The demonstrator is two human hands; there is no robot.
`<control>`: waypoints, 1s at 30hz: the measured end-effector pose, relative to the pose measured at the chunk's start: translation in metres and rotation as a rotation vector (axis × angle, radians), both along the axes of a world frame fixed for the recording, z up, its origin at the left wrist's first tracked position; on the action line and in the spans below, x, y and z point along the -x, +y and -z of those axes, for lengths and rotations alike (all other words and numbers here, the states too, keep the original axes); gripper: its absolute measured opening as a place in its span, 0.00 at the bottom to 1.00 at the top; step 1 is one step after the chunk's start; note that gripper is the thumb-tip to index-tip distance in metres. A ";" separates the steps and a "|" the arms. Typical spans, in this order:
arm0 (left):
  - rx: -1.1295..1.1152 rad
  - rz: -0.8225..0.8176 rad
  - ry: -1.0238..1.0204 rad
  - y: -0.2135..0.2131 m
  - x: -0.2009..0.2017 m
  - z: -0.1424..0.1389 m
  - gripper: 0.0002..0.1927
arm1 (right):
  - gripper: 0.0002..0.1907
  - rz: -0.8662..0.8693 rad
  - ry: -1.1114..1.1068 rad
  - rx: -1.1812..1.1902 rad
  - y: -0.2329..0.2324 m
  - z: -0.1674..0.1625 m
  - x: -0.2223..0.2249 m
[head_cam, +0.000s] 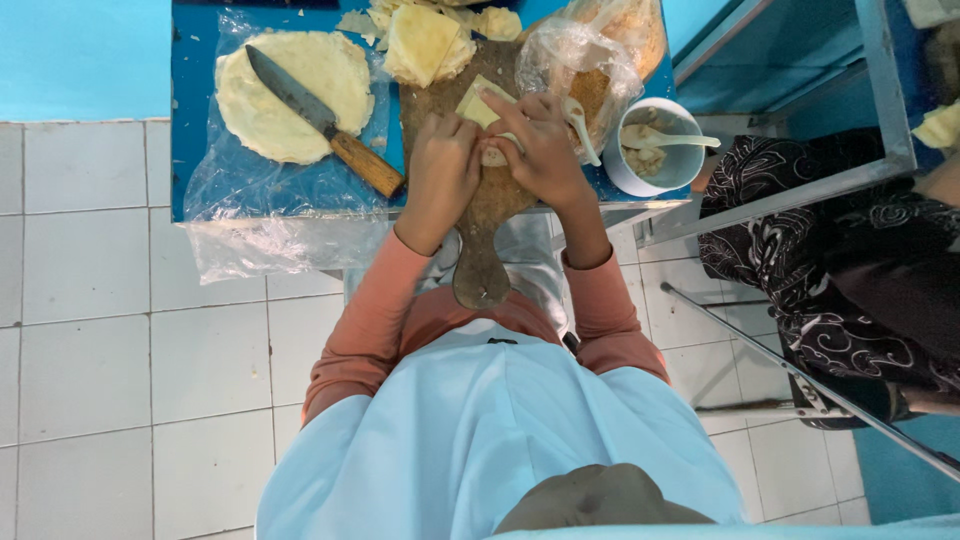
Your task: The person places slices of cheese onto round dough bases on a wooden board, spoons filling from a cup onto the cheese, and folds the dough over the filling. The person stacks the folded pastries on the board and repeats the process with additional dough pieces.
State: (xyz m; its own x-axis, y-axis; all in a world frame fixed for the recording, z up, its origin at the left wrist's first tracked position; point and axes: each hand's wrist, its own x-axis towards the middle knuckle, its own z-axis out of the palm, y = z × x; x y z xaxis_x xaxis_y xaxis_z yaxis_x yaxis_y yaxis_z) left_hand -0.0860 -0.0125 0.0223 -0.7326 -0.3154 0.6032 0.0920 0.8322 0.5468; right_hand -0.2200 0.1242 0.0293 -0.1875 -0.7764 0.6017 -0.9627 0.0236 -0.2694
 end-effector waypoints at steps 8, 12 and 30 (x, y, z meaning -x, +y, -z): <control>0.033 -0.055 0.023 -0.002 0.004 0.006 0.03 | 0.29 0.131 0.008 0.046 0.001 0.004 -0.021; 0.035 -0.070 0.010 -0.002 0.002 0.006 0.22 | 0.29 0.171 0.098 0.021 -0.002 0.000 -0.025; -0.102 0.022 0.165 0.001 -0.012 -0.014 0.32 | 0.37 -0.093 -0.906 0.360 0.002 0.029 0.017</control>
